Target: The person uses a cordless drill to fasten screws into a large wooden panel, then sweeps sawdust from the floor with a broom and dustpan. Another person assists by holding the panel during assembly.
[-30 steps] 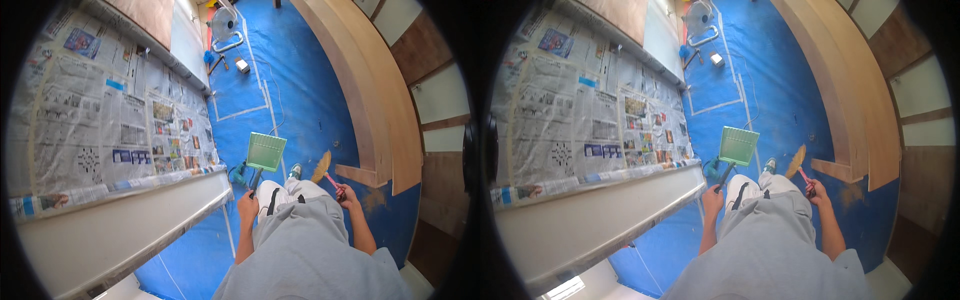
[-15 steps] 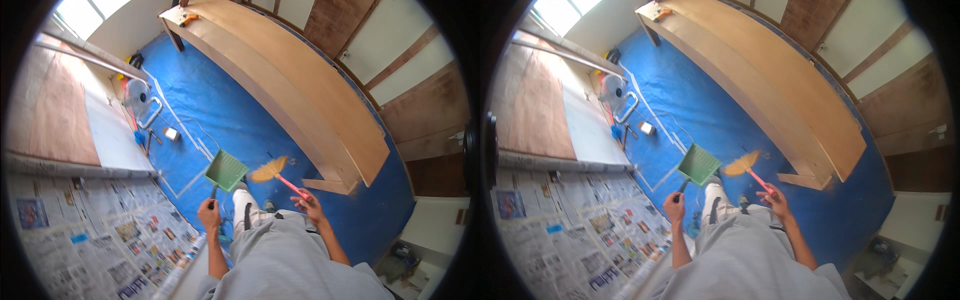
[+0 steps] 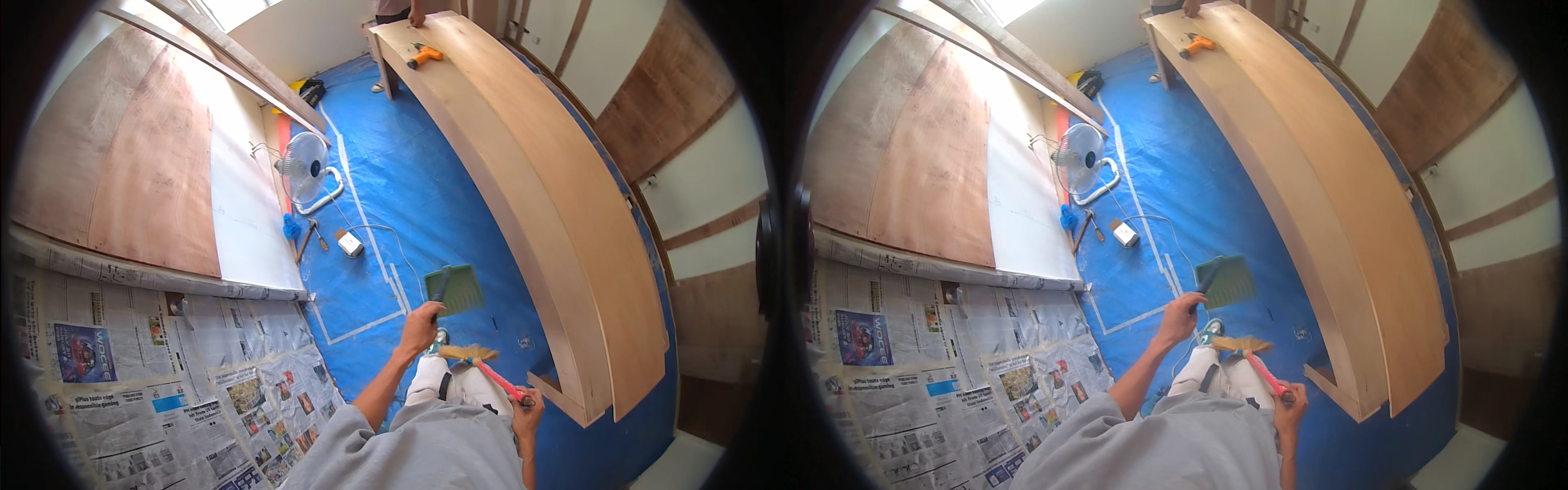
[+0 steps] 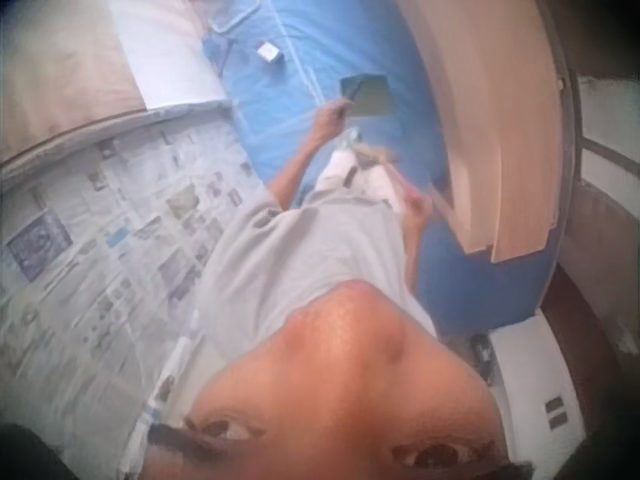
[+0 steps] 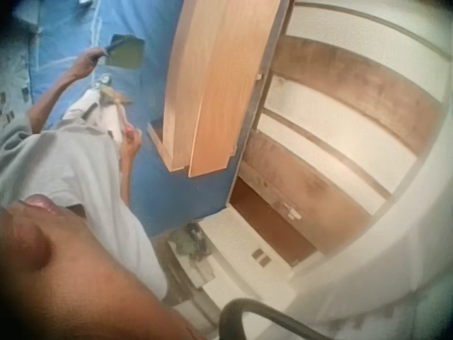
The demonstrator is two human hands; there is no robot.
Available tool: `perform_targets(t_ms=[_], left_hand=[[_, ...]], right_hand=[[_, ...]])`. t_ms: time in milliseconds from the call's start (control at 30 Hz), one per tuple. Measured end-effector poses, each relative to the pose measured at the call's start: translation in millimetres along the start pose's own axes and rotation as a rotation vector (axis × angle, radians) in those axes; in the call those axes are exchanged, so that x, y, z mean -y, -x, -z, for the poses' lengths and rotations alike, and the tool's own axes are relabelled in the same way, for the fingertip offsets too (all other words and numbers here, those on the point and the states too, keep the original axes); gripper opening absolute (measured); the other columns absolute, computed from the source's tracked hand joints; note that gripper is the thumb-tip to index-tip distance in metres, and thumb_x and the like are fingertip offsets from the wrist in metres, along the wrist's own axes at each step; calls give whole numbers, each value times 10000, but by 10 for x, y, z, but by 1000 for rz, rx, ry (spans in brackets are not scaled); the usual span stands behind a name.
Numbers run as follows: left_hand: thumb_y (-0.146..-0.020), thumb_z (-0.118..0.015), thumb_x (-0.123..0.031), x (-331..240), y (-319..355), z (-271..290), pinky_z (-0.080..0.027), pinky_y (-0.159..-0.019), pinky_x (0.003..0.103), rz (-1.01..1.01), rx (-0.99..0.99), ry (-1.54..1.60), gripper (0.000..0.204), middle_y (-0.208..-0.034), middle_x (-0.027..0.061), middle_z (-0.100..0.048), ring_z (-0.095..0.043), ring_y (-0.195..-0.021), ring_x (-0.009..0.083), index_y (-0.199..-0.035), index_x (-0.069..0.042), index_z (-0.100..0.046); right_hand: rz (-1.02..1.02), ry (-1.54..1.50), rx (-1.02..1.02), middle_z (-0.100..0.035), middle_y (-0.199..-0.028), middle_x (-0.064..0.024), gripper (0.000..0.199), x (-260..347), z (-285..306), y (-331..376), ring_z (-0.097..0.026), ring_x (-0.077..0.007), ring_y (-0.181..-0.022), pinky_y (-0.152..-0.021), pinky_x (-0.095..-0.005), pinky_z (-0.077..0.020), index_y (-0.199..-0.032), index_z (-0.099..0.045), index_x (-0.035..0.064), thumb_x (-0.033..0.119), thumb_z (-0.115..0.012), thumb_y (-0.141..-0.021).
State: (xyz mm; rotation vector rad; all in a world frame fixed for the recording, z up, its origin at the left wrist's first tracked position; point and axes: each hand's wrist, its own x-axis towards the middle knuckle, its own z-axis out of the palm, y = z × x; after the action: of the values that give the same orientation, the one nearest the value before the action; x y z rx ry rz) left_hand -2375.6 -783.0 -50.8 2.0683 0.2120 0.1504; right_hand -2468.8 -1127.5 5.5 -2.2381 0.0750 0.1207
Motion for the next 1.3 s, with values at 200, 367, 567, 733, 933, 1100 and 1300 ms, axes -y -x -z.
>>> perform_targets(t_ms=[200,367,567,733,933,1100,1300], left_hand=[[-748,-557,122,-264,-463,-250,-527,-895,422,-115,100,15,309,-1152,140,-675,-644,-1072,364,-1000,-22,-664],[-764,-569,110,-628,-816,-352,-526,-903,417,-110,174,-25,334,-1151,144,-674,-642,-1078,363,-1052,-32,-660],[-799,-604,105,-1142,-1269,-236,-541,-860,399,-70,172,-34,383,-1183,136,-666,-666,-1040,348,-1148,-46,-649],[-778,-596,148,-1286,-1651,-44,-543,-849,396,2,126,20,456,-1162,135,-670,-671,-1032,340,-1195,-33,-626],[-816,-600,138,-1019,-2476,373,-546,-929,399,20,128,-3,486,-1225,167,-660,-641,-1142,344,-1265,-47,-622],[-806,-639,104,-553,-3613,842,-553,-862,404,-51,87,10,420,-1174,154,-658,-655,-1065,359,-1202,-37,-632],[-756,-743,28,24,-5111,1849,-562,-799,388,-59,8,8,347,-1077,105,-673,-683,-970,319,-1084,-40,-649]], right_hand=[[108,-85,140,-671,-926,-129,258,309,-95,-712,-659,-291,-870,-755,-380,-513,-955,-724,17,109,-832,-740],[338,-99,308,-693,-879,-129,236,667,-244,-1567,-677,-302,-832,-737,-396,-523,-918,-726,18,186,-825,-786],[360,-225,384,-696,-881,-121,199,1189,-429,-2516,-700,-275,-810,-725,-366,-542,-917,-730,21,165,-807,-803],[373,-234,425,-715,-896,-130,254,1554,-748,-3191,-702,-262,-778,-703,-346,-544,-979,-725,13,63,-796,-740],[421,-176,536,-731,-968,-137,213,2010,-1259,-4017,-734,-270,-874,-756,-379,-563,-1006,-672,17,40,-739,-806],[287,-266,535,-742,-961,-164,242,2546,-1929,-4935,-746,-269,-934,-782,-352,-578,-1064,-626,21,26,-723,-843],[276,-217,596,-745,-961,-153,204,3735,-2902,-6123,-740,-229,-950,-830,-334,-588,-1049,-613,-15,2,-713,-872]])
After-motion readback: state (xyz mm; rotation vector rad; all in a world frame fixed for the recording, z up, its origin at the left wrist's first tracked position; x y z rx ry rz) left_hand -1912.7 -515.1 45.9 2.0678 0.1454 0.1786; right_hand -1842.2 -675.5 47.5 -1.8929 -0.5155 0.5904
